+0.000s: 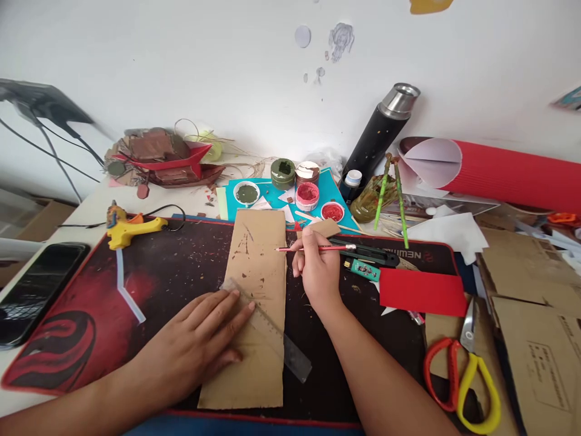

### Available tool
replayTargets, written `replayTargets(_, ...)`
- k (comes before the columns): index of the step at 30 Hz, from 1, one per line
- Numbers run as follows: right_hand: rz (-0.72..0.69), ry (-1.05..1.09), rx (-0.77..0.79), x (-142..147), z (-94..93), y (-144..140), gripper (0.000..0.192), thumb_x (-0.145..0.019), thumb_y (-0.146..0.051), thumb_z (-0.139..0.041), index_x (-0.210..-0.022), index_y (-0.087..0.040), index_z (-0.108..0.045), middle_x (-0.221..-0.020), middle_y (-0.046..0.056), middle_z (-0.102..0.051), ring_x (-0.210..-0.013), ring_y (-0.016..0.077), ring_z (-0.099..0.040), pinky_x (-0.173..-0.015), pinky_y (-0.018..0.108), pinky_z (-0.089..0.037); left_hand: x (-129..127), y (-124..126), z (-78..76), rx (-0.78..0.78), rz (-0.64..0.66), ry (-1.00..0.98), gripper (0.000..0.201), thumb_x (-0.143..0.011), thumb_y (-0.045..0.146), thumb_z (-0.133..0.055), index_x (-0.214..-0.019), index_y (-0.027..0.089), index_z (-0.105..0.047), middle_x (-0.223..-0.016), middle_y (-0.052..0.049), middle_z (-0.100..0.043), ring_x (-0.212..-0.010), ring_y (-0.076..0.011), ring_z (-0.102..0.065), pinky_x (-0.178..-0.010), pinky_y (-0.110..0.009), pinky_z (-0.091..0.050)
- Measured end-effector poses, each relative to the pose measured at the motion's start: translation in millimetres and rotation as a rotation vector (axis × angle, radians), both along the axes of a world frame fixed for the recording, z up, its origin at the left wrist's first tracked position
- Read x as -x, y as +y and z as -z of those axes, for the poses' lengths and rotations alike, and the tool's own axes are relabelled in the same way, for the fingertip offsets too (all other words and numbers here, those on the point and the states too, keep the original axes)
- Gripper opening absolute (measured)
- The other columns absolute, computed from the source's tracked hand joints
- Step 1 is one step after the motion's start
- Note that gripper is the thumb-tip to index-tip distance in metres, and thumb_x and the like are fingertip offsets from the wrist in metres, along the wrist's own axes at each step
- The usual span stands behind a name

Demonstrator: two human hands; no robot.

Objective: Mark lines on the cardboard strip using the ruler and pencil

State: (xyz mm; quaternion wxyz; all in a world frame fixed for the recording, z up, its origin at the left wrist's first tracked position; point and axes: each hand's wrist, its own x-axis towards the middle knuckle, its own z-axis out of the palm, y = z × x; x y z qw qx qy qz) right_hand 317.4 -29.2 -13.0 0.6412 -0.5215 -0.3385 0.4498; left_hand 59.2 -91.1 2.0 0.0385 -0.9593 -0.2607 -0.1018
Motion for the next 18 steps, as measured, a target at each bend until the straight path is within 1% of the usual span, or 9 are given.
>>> replayTargets(2,-0.008,0.000,0.007,1,-1.7,0,0.057,-0.092,-0.071,-0.081,-0.067,-0.020,-0.069,-0.042,-0.008,-0.044,-0.031,0.0098,-0.046,-0.032,0.021,-0.035,-5,-7,-0.4,0.008,0.007,-0.011,0.055,-0.117,0.052,-0.046,-0.154,0.014,-0.062,-0.137,-0.013,-0.074,-0.128,-0.0279,-0.067,-0.112,-0.041,-0.048)
replayTargets(5,-0.019,-0.003,0.015,2,-3.3,-1,0.059,-0.091,-0.072,-0.081,-0.066,-0.020,-0.069,-0.042,-0.008,-0.045,-0.031,0.0095,-0.047,-0.033,0.021,-0.034,-9,-10,-1.4,0.020,-0.001,-0.005,0.052,-0.117,0.050,-0.048,-0.152,0.014,-0.063,-0.131,-0.012,-0.075,-0.125,-0.0270,-0.068,-0.111,-0.041,-0.048)
replayTargets(8,-0.032,-0.004,0.020,2,-3.9,0,0.061,-0.089,-0.074,-0.082,-0.066,-0.019,-0.069,-0.042,-0.008,-0.045,-0.031,0.0094,-0.047,-0.033,0.020,-0.034,-12,-8,-1.9,0.016,-0.010,-0.005,0.048,-0.118,0.046,-0.047,-0.149,0.013,-0.063,-0.126,-0.011,-0.076,-0.123,-0.0275,-0.070,-0.108,-0.042,-0.050)
replayTargets(13,-0.054,-0.025,0.026,4,-6.4,-1,0.062,-0.089,-0.076,-0.081,-0.065,-0.020,-0.069,-0.042,-0.008,-0.045,-0.031,0.0096,-0.046,-0.033,0.021,-0.034,-18,-1,0.2,-0.009,0.005,-0.038,0.037,-0.117,0.032,-0.048,-0.141,0.010,-0.067,-0.116,-0.011,-0.078,-0.117,-0.0269,-0.073,-0.103,-0.041,-0.056)
replayTargets(16,-0.078,-0.036,0.022,5,-7.6,-3,0.063,-0.089,-0.077,-0.080,-0.065,-0.020,-0.069,-0.043,-0.008,-0.045,-0.032,0.0097,-0.046,-0.033,0.021,-0.036,-18,0,1.3,-0.021,0.003,-0.051,0.034,-0.117,0.027,-0.047,-0.135,0.010,-0.069,-0.115,-0.012,-0.079,-0.115,-0.0265,-0.074,-0.103,-0.040,-0.058)
replayTargets(18,-0.093,-0.052,0.018,5,-7.3,-4,0.063,-0.090,-0.077,-0.079,-0.066,-0.020,-0.070,-0.043,-0.008,-0.045,-0.033,0.0099,-0.047,-0.034,0.022,-0.037,-17,0,1.7,-0.035,0.000,-0.069,0.033,-0.116,0.025,-0.047,-0.133,0.010,-0.071,-0.119,-0.012,-0.080,-0.117,-0.0265,-0.075,-0.104,-0.041,-0.059)
